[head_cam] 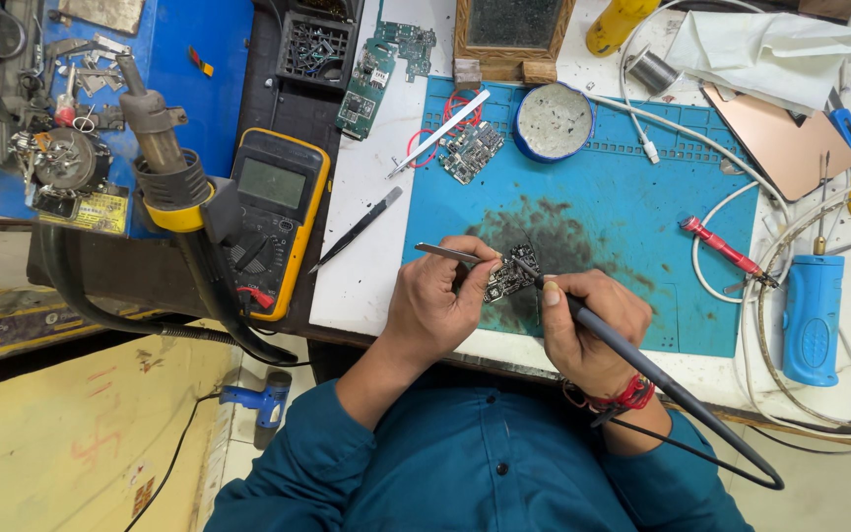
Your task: The person solders components on a small circuit board at a workbench, holding the board with tweezers in one hand and a soldering iron in the other, repositioning the board and touching the iron to different points on the board throughout the episode.
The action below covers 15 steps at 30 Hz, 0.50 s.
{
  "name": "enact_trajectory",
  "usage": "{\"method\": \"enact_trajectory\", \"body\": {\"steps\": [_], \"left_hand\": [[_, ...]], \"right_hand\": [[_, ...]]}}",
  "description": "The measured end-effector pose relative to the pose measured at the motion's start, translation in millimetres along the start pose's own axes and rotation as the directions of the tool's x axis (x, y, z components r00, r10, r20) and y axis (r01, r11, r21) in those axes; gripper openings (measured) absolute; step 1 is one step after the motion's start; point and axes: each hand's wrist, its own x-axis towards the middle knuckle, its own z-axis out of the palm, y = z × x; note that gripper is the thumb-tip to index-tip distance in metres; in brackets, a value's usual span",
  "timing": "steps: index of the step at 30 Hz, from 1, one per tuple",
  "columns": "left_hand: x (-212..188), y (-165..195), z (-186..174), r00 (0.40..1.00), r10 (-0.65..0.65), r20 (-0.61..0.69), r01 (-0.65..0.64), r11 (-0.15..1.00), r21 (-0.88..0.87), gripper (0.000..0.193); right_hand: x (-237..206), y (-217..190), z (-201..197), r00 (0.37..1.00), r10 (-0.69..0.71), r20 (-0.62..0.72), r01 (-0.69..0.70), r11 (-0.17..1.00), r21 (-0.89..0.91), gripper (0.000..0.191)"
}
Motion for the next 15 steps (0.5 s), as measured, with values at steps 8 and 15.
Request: {"method": "enact_trajectory", "body": {"steps": [8,15], "left_hand": [[-2.1,0.3,1.6,1.0,0.011,-0.011,-0.011,1.0,0.008,0.009],[-2.7,1.7,0.7,1.0,-0.015,-0.002,0.015,1.0,-0.004,0.009]], "right_hand": [[-3.7,0.4,-3.0,0.998,0.067,0.014,-0.067,0.998,0.002,0.006],[-4.6,-0.6,-3.4,0.999,0.048,0.019,-0.048,0.999,0.006,0.006]]}}
